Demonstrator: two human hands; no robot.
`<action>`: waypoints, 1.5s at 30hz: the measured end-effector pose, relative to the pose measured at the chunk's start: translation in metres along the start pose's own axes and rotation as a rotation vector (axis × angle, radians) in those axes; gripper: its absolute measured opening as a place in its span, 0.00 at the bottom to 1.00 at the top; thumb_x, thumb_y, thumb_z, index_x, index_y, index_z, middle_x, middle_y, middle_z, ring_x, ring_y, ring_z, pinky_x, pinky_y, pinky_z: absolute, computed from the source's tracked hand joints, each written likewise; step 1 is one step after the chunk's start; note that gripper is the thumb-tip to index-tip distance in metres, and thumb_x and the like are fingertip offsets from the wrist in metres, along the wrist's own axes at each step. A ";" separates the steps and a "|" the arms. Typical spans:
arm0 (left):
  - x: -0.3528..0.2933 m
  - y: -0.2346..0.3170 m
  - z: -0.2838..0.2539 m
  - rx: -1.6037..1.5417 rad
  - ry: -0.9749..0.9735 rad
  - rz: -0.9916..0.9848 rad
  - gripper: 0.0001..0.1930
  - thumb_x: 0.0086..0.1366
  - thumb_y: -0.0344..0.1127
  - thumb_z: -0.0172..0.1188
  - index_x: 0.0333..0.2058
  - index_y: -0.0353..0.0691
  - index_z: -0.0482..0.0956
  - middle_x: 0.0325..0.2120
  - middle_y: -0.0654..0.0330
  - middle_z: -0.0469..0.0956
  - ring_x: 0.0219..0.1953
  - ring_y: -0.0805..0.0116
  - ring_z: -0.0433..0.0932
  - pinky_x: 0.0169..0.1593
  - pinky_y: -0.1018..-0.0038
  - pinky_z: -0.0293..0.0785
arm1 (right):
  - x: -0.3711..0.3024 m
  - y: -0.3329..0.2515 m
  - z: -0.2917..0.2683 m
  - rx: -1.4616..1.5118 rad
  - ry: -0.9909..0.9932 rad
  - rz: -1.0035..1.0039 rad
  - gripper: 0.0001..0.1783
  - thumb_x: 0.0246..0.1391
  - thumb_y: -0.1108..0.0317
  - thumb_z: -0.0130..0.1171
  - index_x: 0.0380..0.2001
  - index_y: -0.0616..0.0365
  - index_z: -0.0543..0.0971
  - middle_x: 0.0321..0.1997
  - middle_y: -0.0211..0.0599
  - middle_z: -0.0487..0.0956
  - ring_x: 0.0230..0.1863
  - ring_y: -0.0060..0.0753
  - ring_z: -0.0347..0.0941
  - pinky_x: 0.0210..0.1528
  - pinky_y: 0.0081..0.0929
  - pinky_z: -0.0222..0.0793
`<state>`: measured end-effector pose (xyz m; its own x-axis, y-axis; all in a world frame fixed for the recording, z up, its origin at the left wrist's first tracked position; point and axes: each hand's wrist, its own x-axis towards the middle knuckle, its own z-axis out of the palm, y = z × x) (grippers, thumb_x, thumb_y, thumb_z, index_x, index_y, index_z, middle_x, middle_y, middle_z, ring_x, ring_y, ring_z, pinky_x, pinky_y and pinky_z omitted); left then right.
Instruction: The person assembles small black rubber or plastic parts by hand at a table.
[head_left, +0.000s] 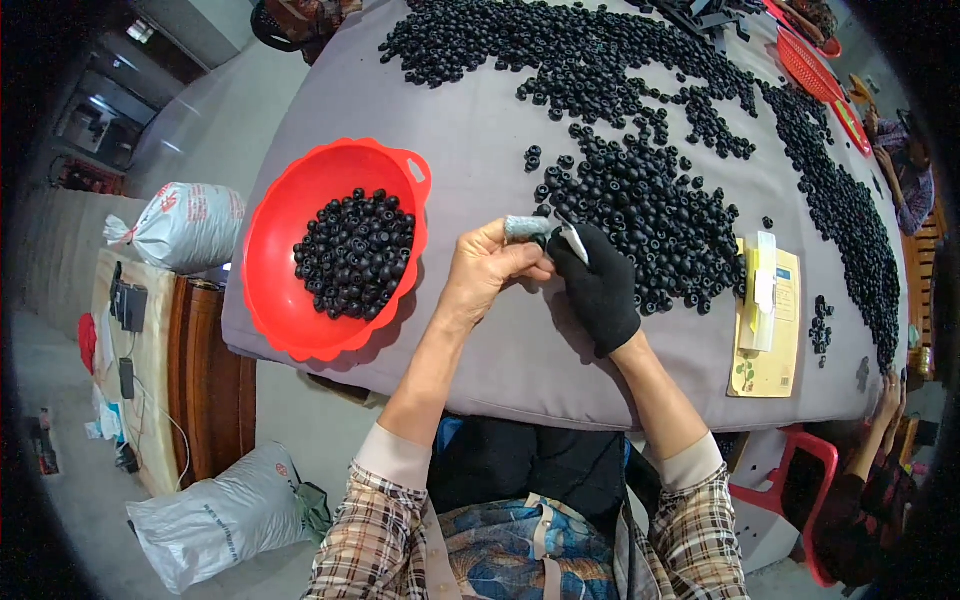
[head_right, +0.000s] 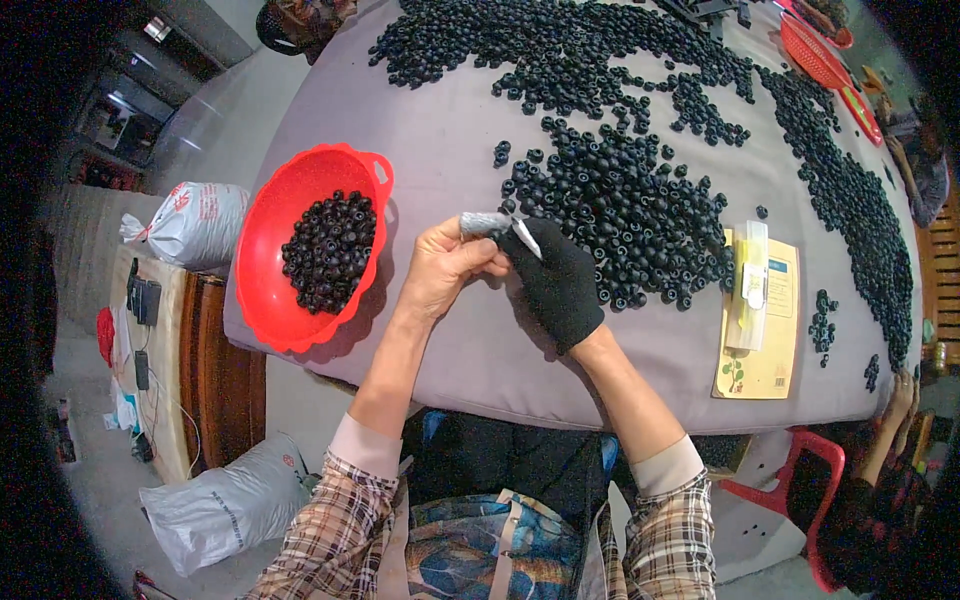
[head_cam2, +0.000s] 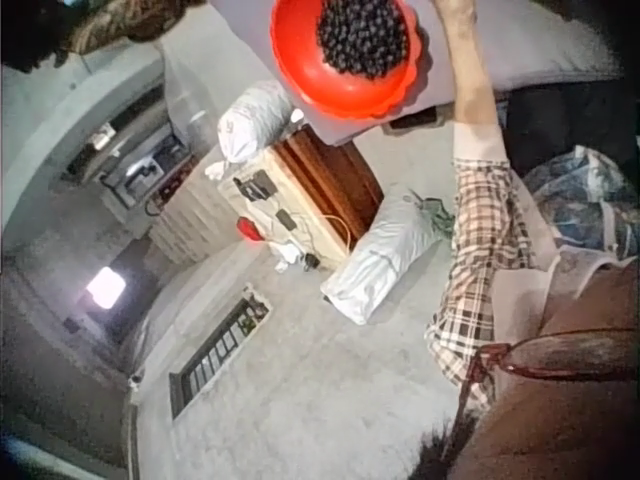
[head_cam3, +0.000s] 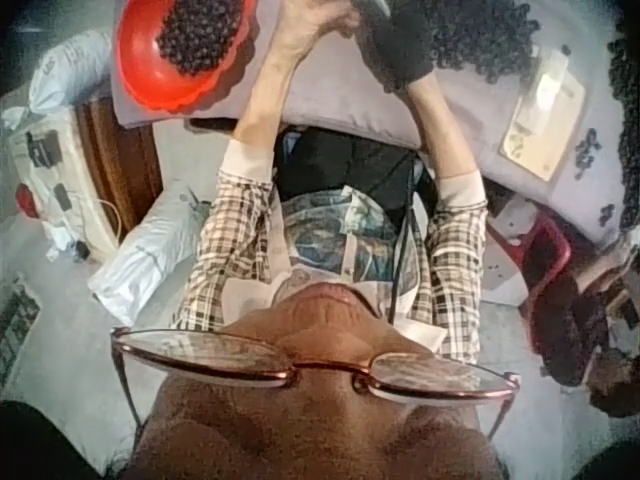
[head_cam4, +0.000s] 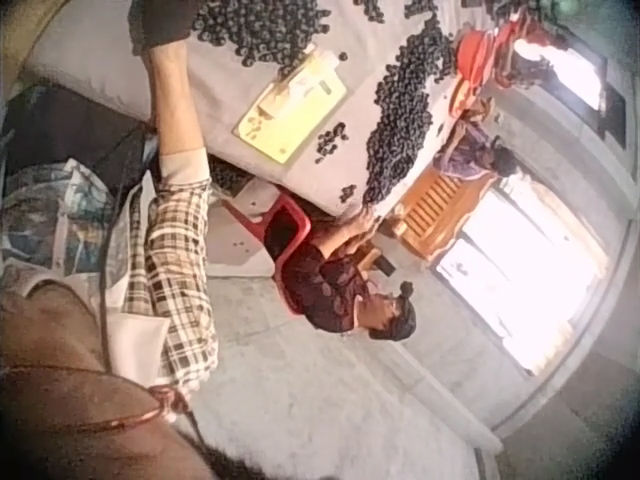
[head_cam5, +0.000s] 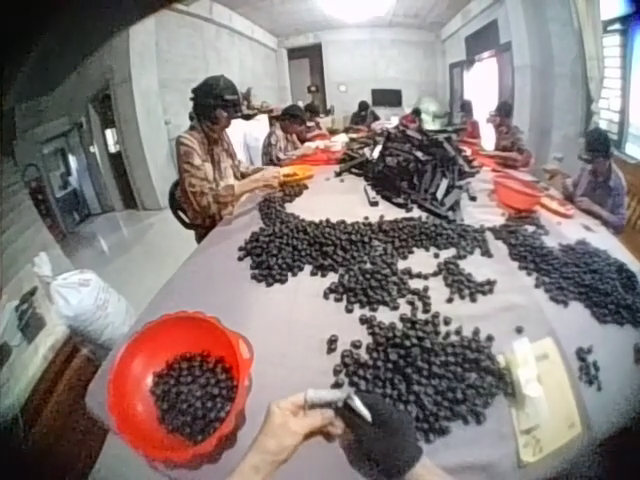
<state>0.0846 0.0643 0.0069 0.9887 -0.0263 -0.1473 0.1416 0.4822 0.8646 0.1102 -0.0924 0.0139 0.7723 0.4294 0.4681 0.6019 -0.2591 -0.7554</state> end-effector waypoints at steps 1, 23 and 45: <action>0.000 0.001 -0.002 -0.036 0.018 0.038 0.08 0.57 0.25 0.56 0.37 0.34 0.75 0.24 0.58 0.78 0.22 0.72 0.78 0.27 0.80 0.77 | -0.003 0.003 0.001 -0.010 -0.008 0.042 0.14 0.40 0.74 0.58 0.35 0.59 0.75 0.33 0.40 0.74 0.32 0.43 0.73 0.32 0.31 0.71; 0.000 -0.007 -0.010 -0.233 -0.155 0.014 0.08 0.59 0.29 0.56 0.37 0.36 0.74 0.23 0.63 0.75 0.21 0.78 0.74 0.25 0.84 0.71 | -0.002 -0.013 0.000 0.273 -0.117 0.378 0.16 0.50 0.65 0.57 0.42 0.59 0.75 0.36 0.38 0.78 0.35 0.24 0.74 0.38 0.21 0.69; 0.001 -0.011 -0.015 -0.224 -0.160 0.045 0.09 0.59 0.28 0.55 0.39 0.36 0.75 0.22 0.65 0.74 0.21 0.80 0.71 0.24 0.86 0.66 | -0.006 -0.010 0.000 0.231 -0.128 0.331 0.17 0.51 0.65 0.56 0.45 0.56 0.75 0.41 0.40 0.78 0.39 0.30 0.76 0.40 0.23 0.70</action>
<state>0.0830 0.0722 -0.0099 0.9914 -0.1299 -0.0185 0.1011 0.6670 0.7382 0.0997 -0.0923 0.0194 0.8764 0.4630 0.1329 0.2527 -0.2069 -0.9452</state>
